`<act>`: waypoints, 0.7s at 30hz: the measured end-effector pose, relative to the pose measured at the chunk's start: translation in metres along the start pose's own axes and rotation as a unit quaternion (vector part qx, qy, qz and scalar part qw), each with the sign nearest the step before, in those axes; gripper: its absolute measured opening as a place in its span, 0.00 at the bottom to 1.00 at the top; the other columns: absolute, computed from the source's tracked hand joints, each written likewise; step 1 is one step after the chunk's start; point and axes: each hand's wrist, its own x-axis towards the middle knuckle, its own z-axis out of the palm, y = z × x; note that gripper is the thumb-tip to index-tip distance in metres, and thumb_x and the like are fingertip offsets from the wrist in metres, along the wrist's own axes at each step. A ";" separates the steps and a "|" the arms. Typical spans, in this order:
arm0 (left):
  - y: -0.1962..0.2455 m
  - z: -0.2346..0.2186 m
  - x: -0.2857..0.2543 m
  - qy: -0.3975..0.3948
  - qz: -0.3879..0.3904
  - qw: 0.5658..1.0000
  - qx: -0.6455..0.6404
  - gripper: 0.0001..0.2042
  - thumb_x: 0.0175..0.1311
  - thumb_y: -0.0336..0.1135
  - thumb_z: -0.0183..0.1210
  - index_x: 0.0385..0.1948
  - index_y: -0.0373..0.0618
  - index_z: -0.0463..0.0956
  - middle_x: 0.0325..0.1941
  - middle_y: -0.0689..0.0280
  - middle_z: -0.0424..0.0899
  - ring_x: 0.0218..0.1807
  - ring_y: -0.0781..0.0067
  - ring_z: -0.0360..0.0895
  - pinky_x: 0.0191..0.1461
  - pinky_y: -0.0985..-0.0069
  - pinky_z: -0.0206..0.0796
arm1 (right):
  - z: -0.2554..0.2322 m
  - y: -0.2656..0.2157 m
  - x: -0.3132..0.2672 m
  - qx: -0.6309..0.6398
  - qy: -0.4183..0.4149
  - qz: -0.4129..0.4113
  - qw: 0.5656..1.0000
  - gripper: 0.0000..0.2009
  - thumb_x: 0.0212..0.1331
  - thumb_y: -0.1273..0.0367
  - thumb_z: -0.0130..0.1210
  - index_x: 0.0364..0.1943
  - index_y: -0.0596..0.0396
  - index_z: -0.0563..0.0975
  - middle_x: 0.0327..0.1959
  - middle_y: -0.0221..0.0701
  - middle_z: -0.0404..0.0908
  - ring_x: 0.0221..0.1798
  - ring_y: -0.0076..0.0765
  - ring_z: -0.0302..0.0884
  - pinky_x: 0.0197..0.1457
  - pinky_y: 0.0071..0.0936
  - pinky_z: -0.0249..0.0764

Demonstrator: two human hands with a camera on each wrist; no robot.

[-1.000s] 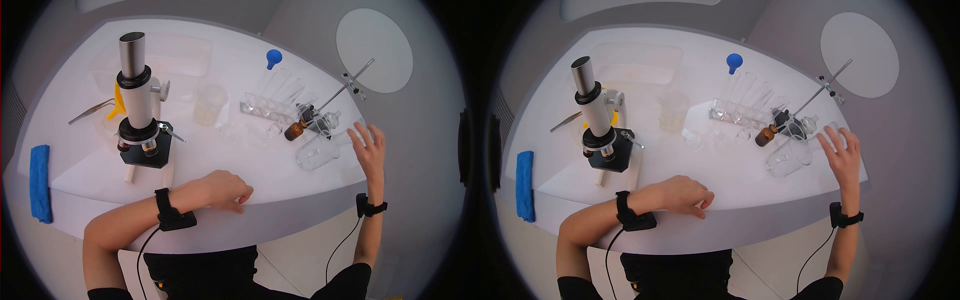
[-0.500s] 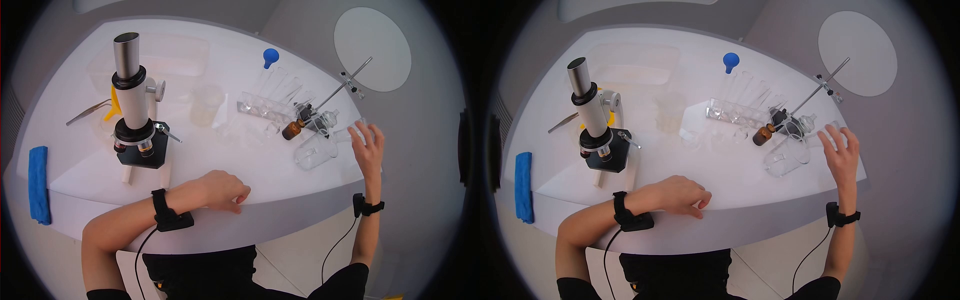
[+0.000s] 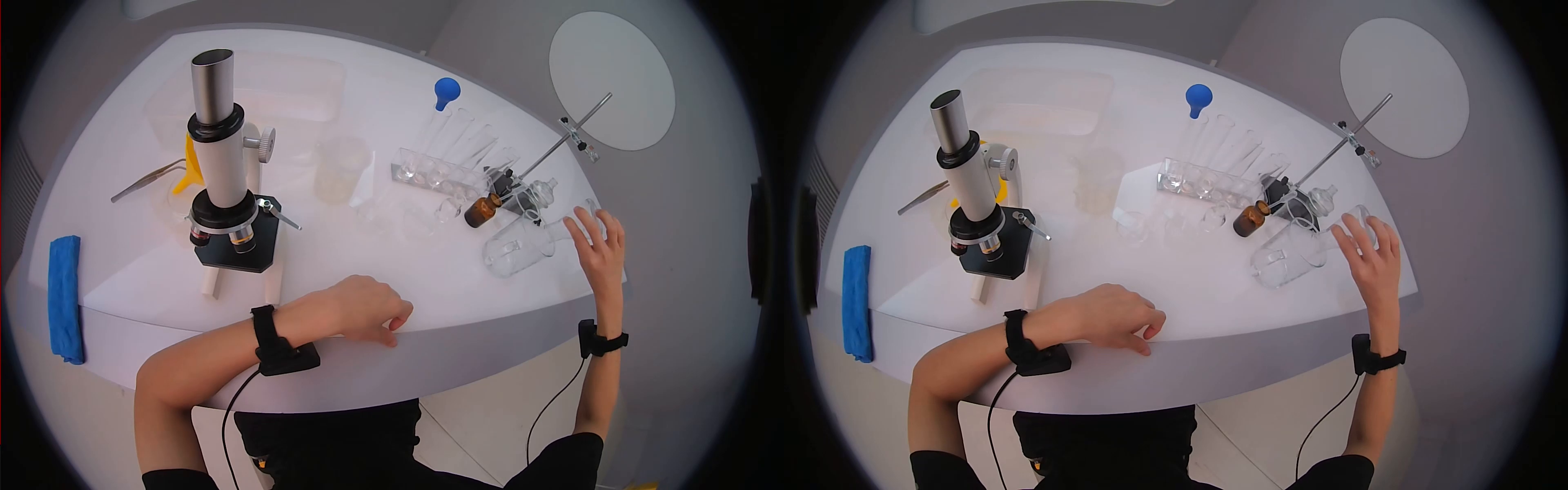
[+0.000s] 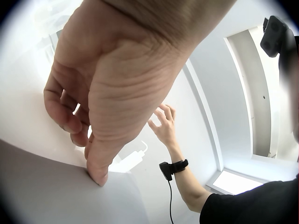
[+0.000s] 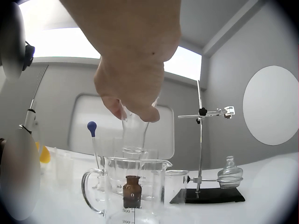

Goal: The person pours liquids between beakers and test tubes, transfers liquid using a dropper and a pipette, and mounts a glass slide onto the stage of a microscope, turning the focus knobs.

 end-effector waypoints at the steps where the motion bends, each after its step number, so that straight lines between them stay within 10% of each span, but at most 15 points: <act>1: 0.001 -0.001 0.000 -0.002 -0.001 1.000 -0.002 0.12 0.59 0.45 0.63 0.34 0.48 0.75 0.30 0.65 0.80 0.37 0.61 0.79 0.40 0.65 0.68 | 0.000 0.000 -0.002 0.000 -0.001 0.000 1.000 0.21 0.41 0.77 0.62 0.44 0.43 0.82 0.55 0.21 0.77 0.57 0.38 0.69 0.59 0.36 0.66; 21: 0.001 -0.002 0.001 -0.002 0.001 1.000 -0.009 0.13 0.59 0.45 0.64 0.34 0.48 0.74 0.28 0.66 0.79 0.36 0.63 0.79 0.38 0.65 0.66 | 0.001 -0.004 -0.010 0.016 0.036 0.100 0.994 0.20 0.40 0.78 0.61 0.43 0.44 0.82 0.52 0.22 0.78 0.54 0.40 0.69 0.56 0.35 0.68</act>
